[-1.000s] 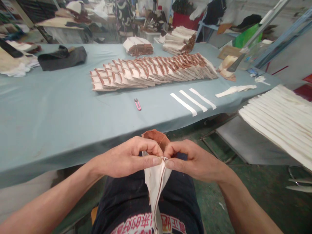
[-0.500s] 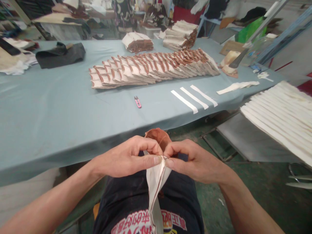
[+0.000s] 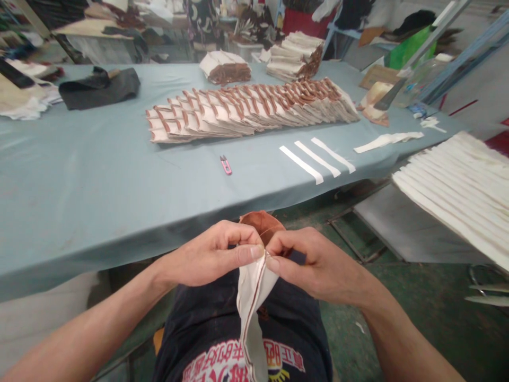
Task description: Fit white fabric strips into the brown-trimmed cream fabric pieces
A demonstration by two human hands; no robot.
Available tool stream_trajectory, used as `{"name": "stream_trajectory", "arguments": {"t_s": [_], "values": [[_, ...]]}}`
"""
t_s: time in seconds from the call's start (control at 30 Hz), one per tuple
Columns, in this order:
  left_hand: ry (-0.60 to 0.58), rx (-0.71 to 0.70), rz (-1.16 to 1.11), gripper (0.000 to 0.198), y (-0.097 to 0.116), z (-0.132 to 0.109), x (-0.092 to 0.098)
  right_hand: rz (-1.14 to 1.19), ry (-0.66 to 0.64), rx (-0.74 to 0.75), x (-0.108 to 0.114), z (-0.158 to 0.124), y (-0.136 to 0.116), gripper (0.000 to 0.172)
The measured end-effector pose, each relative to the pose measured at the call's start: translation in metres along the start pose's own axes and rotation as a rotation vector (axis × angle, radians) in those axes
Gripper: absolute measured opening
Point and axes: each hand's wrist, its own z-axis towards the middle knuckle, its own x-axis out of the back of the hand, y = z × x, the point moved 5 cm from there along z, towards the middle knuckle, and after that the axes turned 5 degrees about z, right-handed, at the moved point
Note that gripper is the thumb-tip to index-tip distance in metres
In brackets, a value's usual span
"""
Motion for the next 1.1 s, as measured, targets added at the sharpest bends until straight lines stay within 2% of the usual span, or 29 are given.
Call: {"name": "stream_trajectory", "arguments": {"t_s": [0.2,0.43,0.7,0.83,0.93,1.1], "values": [[0.022,0.03,-0.019,0.045,-0.001,-0.001,-0.003,0.101,0.029,-0.021,-0.004,0.003,0.0,0.019],[0.066,0.021,-0.016,0.038,-0.005,-0.005,-0.002,0.123,0.058,-0.079,-0.009,0.004,0.001,0.016],[0.18,0.079,0.136,0.028,0.003,-0.01,-0.001,0.105,0.057,-0.154,-0.008,0.006,0.002,0.017],[0.187,0.049,0.219,0.031,0.004,-0.011,0.0,0.211,0.058,-0.21,-0.015,0.006,0.007,0.019],[0.206,0.012,0.303,0.035,0.002,-0.013,0.001,0.211,0.119,-0.212,-0.02,0.004,0.008,0.023],[0.125,-0.022,0.257,0.037,0.002,-0.015,-0.001,0.209,0.162,-0.2,-0.025,0.002,0.006,0.023]]}}
